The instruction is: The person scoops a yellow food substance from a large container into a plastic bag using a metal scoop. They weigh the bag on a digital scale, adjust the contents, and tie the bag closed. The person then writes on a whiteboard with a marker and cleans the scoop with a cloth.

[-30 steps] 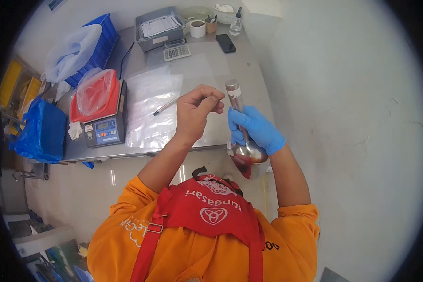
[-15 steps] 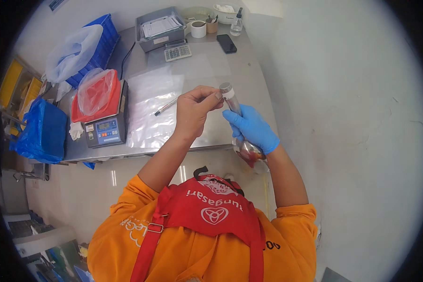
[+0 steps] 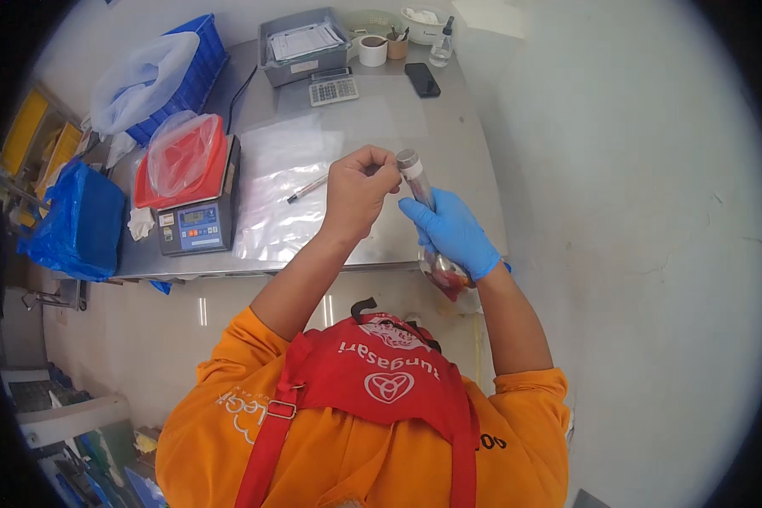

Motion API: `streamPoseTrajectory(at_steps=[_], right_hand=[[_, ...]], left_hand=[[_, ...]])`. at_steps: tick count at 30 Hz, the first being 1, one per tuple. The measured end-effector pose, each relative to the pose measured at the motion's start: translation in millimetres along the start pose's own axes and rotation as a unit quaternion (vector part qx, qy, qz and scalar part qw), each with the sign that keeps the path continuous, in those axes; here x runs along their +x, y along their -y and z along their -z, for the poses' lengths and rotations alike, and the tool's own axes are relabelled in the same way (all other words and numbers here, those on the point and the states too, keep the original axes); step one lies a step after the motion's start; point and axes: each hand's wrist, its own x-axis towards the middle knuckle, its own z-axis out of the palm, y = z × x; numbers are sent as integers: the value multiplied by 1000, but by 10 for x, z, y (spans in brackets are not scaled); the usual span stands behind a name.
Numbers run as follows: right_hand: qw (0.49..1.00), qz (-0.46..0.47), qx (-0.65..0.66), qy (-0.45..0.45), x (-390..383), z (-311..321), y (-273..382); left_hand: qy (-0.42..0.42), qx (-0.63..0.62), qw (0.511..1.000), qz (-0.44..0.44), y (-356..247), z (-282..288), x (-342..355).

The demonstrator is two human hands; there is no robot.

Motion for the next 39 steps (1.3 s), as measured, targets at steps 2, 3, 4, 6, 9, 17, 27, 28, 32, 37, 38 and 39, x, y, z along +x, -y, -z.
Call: streamPoseTrajectory(at_steps=[2, 3, 4, 6, 9, 17, 27, 28, 32, 37, 38, 39], right_hand=[[1000, 7, -1, 2, 5, -3, -7], [1000, 6, 21, 11, 7, -2, -20], [999, 5, 42, 20, 9, 1, -39], [996, 7, 77, 34, 1, 20, -59], [992, 12, 118, 49, -15, 31, -93], [987, 9, 145, 70, -42, 15, -111], [976, 39, 195, 92, -169, -5, 102], [971, 33, 214, 99, -177, 3, 100], [966, 34, 237, 97, -182, 35, 48], [991, 36, 123, 37, -170, 16, 61], [994, 35, 101, 25, -175, 2, 74], [994, 36, 105, 24, -175, -12, 76]], left_hand=[[4, -6, 1000, -13, 5, -7, 8], [13, -46, 999, -7, 18, -2, 5], [21, -86, 996, -1, 38, 4, 0], [40, -166, 985, 30, 18, -3, -16], [66, -260, 959, 94, -55, 29, -66], [88, -251, 959, 99, -28, 44, -73], [73, -281, 957, 26, -119, -99, -53], [84, -300, 949, 44, -148, -61, -82], [97, -291, 950, 56, -178, -57, -159], [56, -206, 977, 16, -185, -61, -203], [49, -186, 981, 12, -191, -48, -210], [42, -172, 984, -2, -196, -42, -212]])
